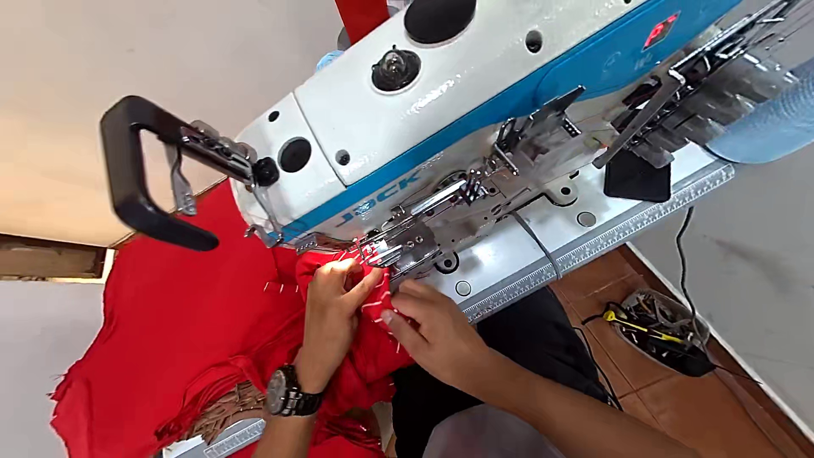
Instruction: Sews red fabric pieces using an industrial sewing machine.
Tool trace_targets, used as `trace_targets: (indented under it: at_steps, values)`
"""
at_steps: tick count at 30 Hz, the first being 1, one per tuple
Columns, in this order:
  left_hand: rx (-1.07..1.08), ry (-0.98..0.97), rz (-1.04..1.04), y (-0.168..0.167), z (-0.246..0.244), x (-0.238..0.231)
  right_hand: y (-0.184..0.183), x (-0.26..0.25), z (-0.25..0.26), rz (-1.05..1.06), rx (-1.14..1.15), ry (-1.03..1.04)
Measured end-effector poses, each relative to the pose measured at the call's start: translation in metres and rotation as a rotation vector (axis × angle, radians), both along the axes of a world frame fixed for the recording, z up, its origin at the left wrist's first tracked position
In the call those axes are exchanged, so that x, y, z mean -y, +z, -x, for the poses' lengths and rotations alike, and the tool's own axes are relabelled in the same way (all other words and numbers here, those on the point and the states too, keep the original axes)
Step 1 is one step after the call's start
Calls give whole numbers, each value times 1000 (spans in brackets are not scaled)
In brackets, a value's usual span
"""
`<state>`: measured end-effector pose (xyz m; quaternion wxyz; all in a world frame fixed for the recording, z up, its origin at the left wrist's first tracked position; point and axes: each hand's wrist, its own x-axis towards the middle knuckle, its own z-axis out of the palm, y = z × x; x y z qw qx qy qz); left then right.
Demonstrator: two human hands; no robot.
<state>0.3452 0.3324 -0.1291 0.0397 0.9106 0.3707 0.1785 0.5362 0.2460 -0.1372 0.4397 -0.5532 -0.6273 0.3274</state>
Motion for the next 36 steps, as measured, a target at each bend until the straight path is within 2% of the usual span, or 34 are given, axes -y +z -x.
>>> trace_targets:
  at_steps: [3, 5, 7, 9, 11, 13, 14, 17, 19, 21, 24, 26, 27, 29, 31, 33, 34, 36]
  values:
    - [-21, -166, -39, 8, 33, -7, -13, -1, -25, -277, 446, 58]
    - [53, -140, -18, 13, 44, 11, -11, -17, -42, -432, 564, 229]
    - [0, -144, 42, 14, 40, 39, -5, -40, -56, -506, 564, 464]
    - [-220, -160, 57, 4, 24, 58, -1, -59, -63, -526, 525, 635]
    - [-418, -119, -110, -9, 14, 63, 3, -67, -64, -521, 463, 728]
    - [-383, -100, -169, -6, 22, 60, 1, -68, -62, -516, 399, 759]
    - [-262, -103, -90, 4, 34, 57, -1, -67, -62, -515, 362, 755]
    - [213, -179, 373, 56, 91, 43, -4, -65, -61, -501, 248, 697]
    - [394, -102, 593, 107, 135, 30, -2, -63, -59, -463, 214, 662]
    - [416, -53, 557, 151, 171, 8, 2, -61, -59, -400, 198, 664]
    - [180, 25, 254, 231, 172, -34, 4, -57, -55, -313, 97, 592]
    - [9, -36, 50, 258, 171, -81, 1, -49, -48, -219, 13, 458]
    - [23, -58, -60, 255, 174, -108, 1, -46, -45, -175, -14, 401]
    - [89, -54, -191, 237, 170, -132, 0, -44, -40, -170, 19, 353]
    - [260, -163, -112, 222, 150, -136, -4, -44, -39, -254, 56, 359]
    - [499, -206, 55, 207, 118, -116, -4, -43, -40, -280, 79, 393]
    - [566, -208, 123, 203, 109, -107, -4, -43, -40, -285, 80, 406]
    - [566, -157, 172, 197, 101, -95, -4, -44, -40, -288, 73, 418]
